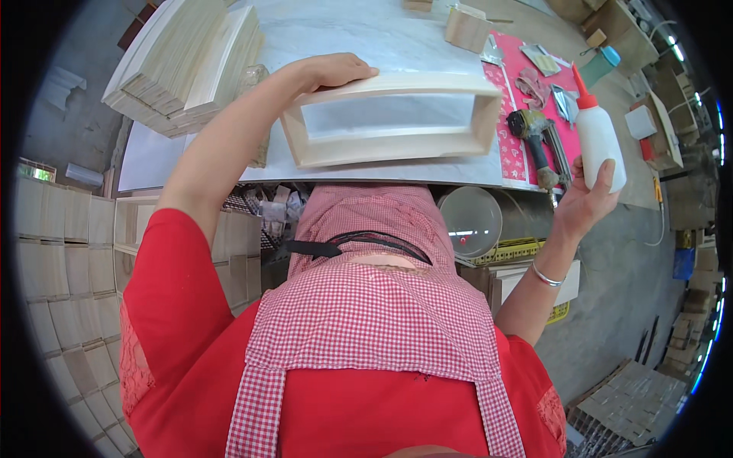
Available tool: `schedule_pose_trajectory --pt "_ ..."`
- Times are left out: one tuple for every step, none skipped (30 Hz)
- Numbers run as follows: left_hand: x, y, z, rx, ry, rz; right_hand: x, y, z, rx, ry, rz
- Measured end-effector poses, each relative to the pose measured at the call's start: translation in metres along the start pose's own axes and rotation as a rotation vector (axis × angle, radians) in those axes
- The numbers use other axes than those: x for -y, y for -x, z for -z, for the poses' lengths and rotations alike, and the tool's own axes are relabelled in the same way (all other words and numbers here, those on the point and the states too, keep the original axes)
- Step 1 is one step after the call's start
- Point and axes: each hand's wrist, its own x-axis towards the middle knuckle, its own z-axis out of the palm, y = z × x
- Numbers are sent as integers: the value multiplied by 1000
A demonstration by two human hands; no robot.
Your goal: Assembling small wooden boxes by gluing components and securing them with a pneumatic nail gun.
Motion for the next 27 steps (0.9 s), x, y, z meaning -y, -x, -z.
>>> schedule_pose_trajectory --pt "4 -9 -4 28 -30 21 3 2 3 -5 -2 -1" --pt "6 -19 -5 59 -59 32 6 5 6 -3 -1 2" --pt "7 -30 -3 63 -63 25 8 8 9 1 1 4" --pt "7 -39 -1 46 -208 -2 9 11 12 2 5 3" --pt "9 -48 2 28 -351 -28 10 13 15 -5 10 4" --pt "10 -57 4 8 -492 -53 11 15 18 -13 18 -1" --pt "7 -64 8 12 -492 -55 10 16 20 -20 25 -6" --pt "5 -71 13 -33 -487 -68 9 16 20 -24 31 -13" --pt "1 -73 15 -76 -482 -79 9 17 22 -26 33 -17" --pt "0 -73 16 -120 -476 -89 8 18 23 -18 46 -25" --pt "3 -72 13 -119 -472 -83 6 19 23 -7 58 -34" --pt "1 -68 10 -145 -481 -132 5 17 22 3 70 -40" --pt "1 -64 6 -173 -489 -179 5 17 20 10 70 -42" --pt "-1 -58 1 -203 -499 -229 5 19 17 8 65 -54" --pt "0 -51 -7 -211 -495 -224 5 19 13 11 58 -65" --pt "3 -42 -20 -332 -564 -308 4 19 8 15 52 -76" --pt "7 -30 -33 -455 -633 -392 4 17 4 26 46 -75" --pt "13 -16 -50 -550 -641 -474 5 17 3 41 26 -70" --pt "19 -5 -65 -647 -649 -559 6 16 0 54 4 -61" --pt "25 7 -81 -654 -647 -556 6 14 -4 66 -17 -53" --pt "33 21 -97 -728 -636 -597 7 15 -6 71 -19 -53" --pt "39 27 -107 -801 -625 -637 8 14 -11 86 -32 -29" --pt "45 28 -111 -803 -623 -634 10 13 -16 99 -45 -6" --pt "52 31 -115 -829 -632 -599 11 11 -20 114 -55 15" --pt "58 33 -118 -854 -641 -566 11 10 -25 118 -53 12" --pt "64 33 -121 -877 -651 -532 12 8 -30 117 -36 13" --pt "66 35 -122 -872 -647 -526 12 7 -34 117 -17 9"
